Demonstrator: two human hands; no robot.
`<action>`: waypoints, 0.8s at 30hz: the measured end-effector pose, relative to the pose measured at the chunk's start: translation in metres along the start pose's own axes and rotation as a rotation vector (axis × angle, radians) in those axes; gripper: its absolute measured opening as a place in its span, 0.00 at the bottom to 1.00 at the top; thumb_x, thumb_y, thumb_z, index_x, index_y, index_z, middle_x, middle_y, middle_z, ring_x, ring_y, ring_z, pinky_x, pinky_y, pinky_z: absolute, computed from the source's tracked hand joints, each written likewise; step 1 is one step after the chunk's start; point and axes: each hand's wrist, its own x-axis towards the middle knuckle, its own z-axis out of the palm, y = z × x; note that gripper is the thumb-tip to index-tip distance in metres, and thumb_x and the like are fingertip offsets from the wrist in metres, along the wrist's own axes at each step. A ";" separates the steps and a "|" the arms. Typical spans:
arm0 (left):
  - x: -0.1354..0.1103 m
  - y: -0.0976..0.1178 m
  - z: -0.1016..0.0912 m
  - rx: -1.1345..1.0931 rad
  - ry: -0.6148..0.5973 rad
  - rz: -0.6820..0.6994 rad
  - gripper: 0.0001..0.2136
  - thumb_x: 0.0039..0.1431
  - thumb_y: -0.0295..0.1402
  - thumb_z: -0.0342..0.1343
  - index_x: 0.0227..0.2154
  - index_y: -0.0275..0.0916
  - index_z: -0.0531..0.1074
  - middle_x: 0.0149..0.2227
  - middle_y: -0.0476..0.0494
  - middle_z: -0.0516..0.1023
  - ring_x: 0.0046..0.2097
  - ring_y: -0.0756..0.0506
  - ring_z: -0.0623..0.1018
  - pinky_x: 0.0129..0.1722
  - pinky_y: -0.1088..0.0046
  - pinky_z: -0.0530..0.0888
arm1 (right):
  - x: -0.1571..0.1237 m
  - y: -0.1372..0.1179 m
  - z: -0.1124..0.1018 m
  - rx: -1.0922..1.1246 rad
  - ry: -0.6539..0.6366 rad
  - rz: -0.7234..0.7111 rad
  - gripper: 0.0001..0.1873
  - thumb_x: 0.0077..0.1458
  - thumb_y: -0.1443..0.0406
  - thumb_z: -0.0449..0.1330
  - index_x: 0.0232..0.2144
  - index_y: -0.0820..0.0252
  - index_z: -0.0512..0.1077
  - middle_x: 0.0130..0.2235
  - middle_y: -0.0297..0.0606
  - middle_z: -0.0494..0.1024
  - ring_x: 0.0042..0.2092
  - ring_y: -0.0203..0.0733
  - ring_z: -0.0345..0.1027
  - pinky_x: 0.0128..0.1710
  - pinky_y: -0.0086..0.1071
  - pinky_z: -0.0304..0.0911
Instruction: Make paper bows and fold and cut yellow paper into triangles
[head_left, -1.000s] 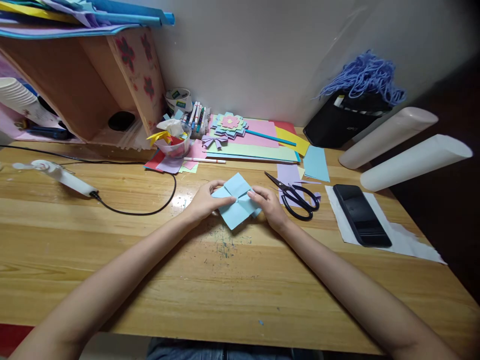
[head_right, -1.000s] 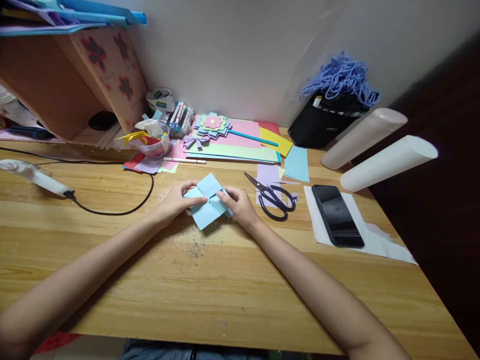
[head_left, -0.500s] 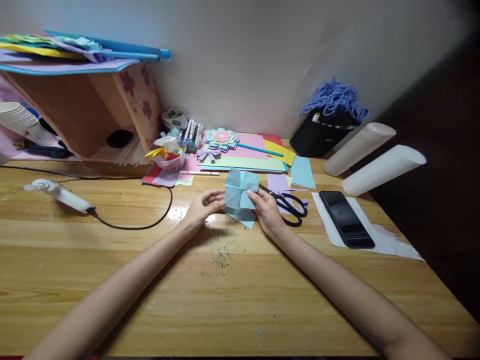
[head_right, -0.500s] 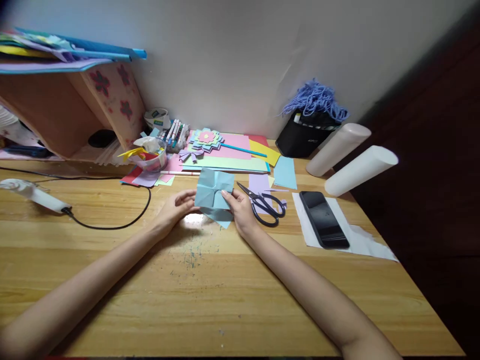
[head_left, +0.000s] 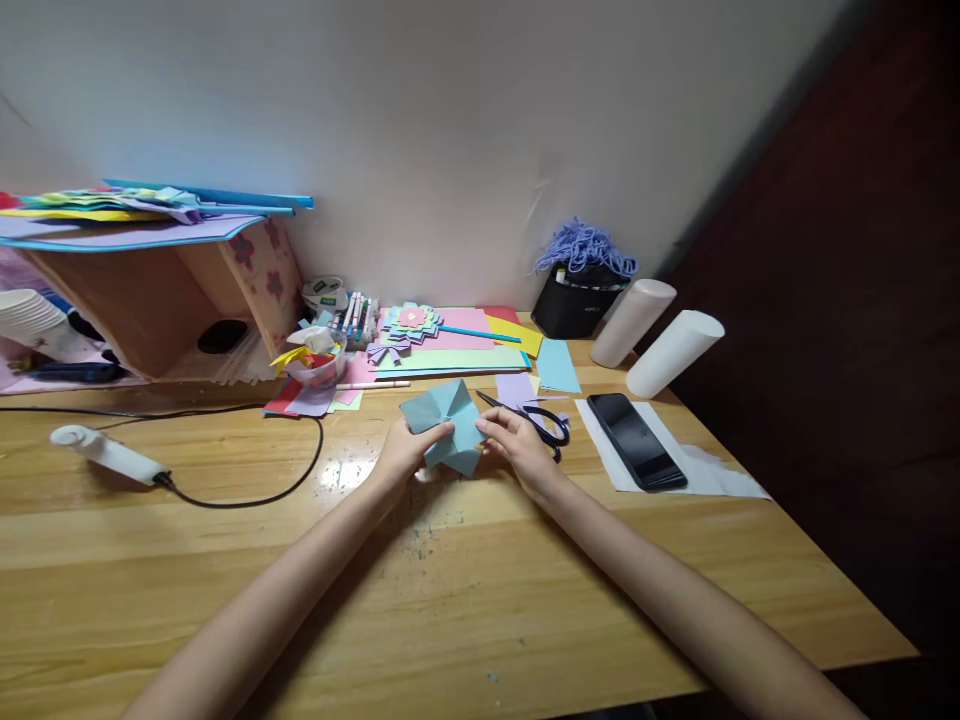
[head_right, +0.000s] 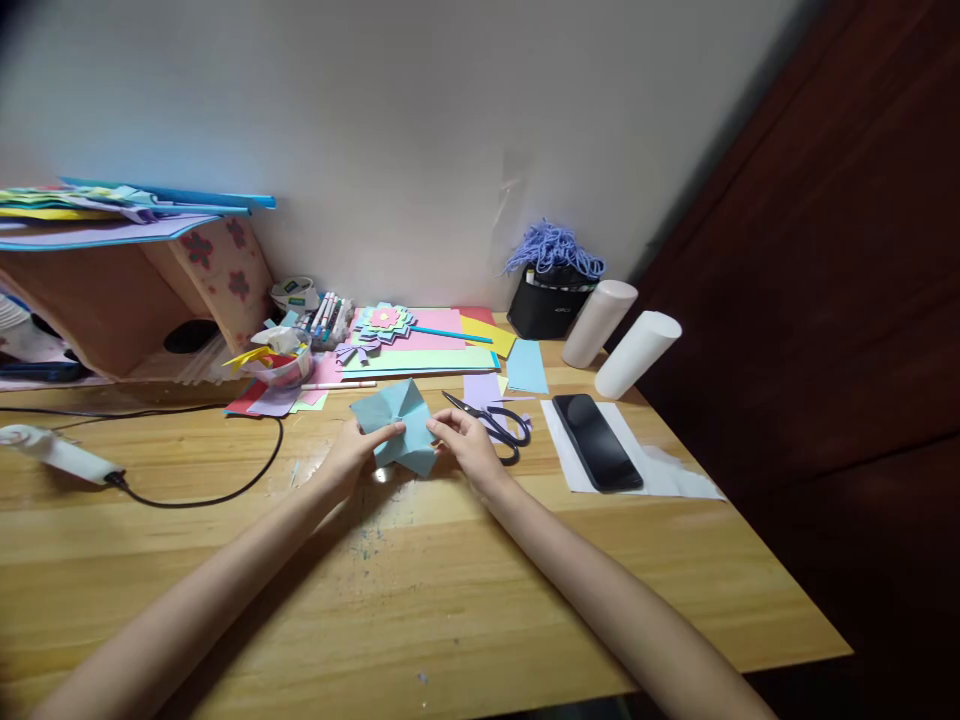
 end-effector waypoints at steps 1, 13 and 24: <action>0.000 0.000 0.004 -0.007 0.008 -0.025 0.20 0.38 0.39 0.67 0.33 0.31 0.74 0.33 0.40 0.79 0.32 0.46 0.76 0.34 0.71 0.72 | -0.001 0.000 -0.004 0.009 0.043 -0.002 0.15 0.41 0.57 0.66 0.26 0.62 0.70 0.26 0.31 0.71 0.27 0.31 0.65 0.25 0.23 0.63; 0.002 -0.002 0.042 -0.328 0.067 -0.056 0.18 0.32 0.32 0.69 0.30 0.32 0.74 0.33 0.43 0.79 0.34 0.49 0.77 0.41 0.73 0.72 | -0.004 0.005 -0.013 0.216 0.228 -0.068 0.18 0.34 0.58 0.69 0.23 0.60 0.66 0.25 0.28 0.68 0.28 0.32 0.65 0.33 0.32 0.70; 0.003 -0.023 0.044 -0.152 -0.030 -0.030 0.19 0.42 0.41 0.64 0.35 0.33 0.74 0.35 0.41 0.78 0.35 0.47 0.76 0.36 0.73 0.71 | -0.005 0.021 -0.019 -0.045 0.115 -0.097 0.15 0.47 0.54 0.60 0.27 0.58 0.64 0.31 0.35 0.69 0.35 0.39 0.67 0.39 0.37 0.67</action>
